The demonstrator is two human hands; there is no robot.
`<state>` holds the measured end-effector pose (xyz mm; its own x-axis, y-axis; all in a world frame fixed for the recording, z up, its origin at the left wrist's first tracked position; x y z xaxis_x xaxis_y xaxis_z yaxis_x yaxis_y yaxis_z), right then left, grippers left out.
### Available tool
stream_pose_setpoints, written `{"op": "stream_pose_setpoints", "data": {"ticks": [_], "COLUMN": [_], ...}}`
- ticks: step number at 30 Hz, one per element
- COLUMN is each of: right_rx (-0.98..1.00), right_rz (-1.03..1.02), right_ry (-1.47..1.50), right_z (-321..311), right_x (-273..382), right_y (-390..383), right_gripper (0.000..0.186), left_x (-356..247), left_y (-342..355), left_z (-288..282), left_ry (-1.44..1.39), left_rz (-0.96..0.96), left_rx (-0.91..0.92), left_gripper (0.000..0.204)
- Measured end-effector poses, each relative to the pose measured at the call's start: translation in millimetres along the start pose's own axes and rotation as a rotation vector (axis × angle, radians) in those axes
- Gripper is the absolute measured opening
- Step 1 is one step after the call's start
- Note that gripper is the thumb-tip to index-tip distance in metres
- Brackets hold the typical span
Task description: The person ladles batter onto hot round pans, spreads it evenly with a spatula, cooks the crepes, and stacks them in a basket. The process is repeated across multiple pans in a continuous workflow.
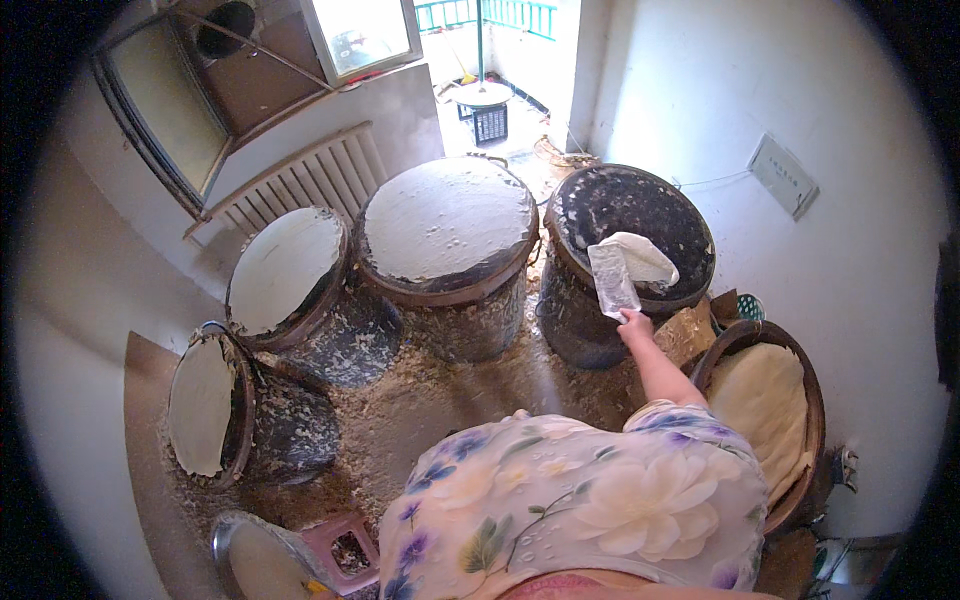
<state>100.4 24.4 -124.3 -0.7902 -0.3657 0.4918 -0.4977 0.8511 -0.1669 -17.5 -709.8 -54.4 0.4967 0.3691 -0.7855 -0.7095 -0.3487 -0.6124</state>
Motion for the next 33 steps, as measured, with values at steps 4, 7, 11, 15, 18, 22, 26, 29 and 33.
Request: {"op": "stream_pose_setpoints", "data": {"ticks": [4,7,11,15,18,22,26,29,33], "right_rx": [-0.032,-0.13,-0.026,-0.137,0.052,0.065,0.023,-0.067,-0.013], "right_rz": [0.107,0.205,0.327,0.25,0.191,-0.004,0.072,0.156,0.259], "right_ry": [-0.186,0.171,0.452,1.084,0.86,-0.104,-0.241,-0.062,0.43], "right_z": [-29.4,-38.0,-27.2,8.2,14.9,-16.9,-58.7,-78.6,-70.5], "right_x": [-34.1,-64.8,-71.6,-28.4,3.5,4.3,-44.8,-99.3,-107.3], "right_y": [-8.4,-6.2,13.0,22.9,19.9,10.0,17.6,21.1,44.6], "right_gripper": [0.032,0.031,0.039,0.052,0.051,0.039,0.037,0.031,0.026], "left_x": [6.8,6.8,3.7,4.4,10.6,19.5,8.3,0.2,-6.3], "left_y": [11.5,18.1,24.2,26.0,26.4,17.9,-16.5,-44.3,-95.7], "left_z": [-0.2,8.0,29.2,47.6,53.0,64.9,120.6,227.3,336.5], "left_ry": [-0.015,-0.006,0.044,0.033,-0.029,-0.115,-0.277,-0.342,-0.319], "left_rz": [-0.029,-0.045,-0.08,-0.095,-0.104,-0.11,-0.138,-0.198,-0.403], "left_rx": [0.034,0.074,0.149,0.179,0.166,0.148,0.245,0.425,1.066], "left_gripper": [0.03,0.029,0.029,0.029,0.029,0.028,0.028,0.028,0.032]}}
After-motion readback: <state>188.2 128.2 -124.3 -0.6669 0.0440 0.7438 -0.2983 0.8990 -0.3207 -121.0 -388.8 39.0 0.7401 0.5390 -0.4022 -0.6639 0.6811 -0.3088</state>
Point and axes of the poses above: each hand's wrist, its own y-axis towards the middle knuckle, its own z-axis out of the palm, x = y × z, the point moved 1 cm from there along y, towards the middle knuckle, and after that the axes turned 9 degrees about x, right-handed, at the moved point
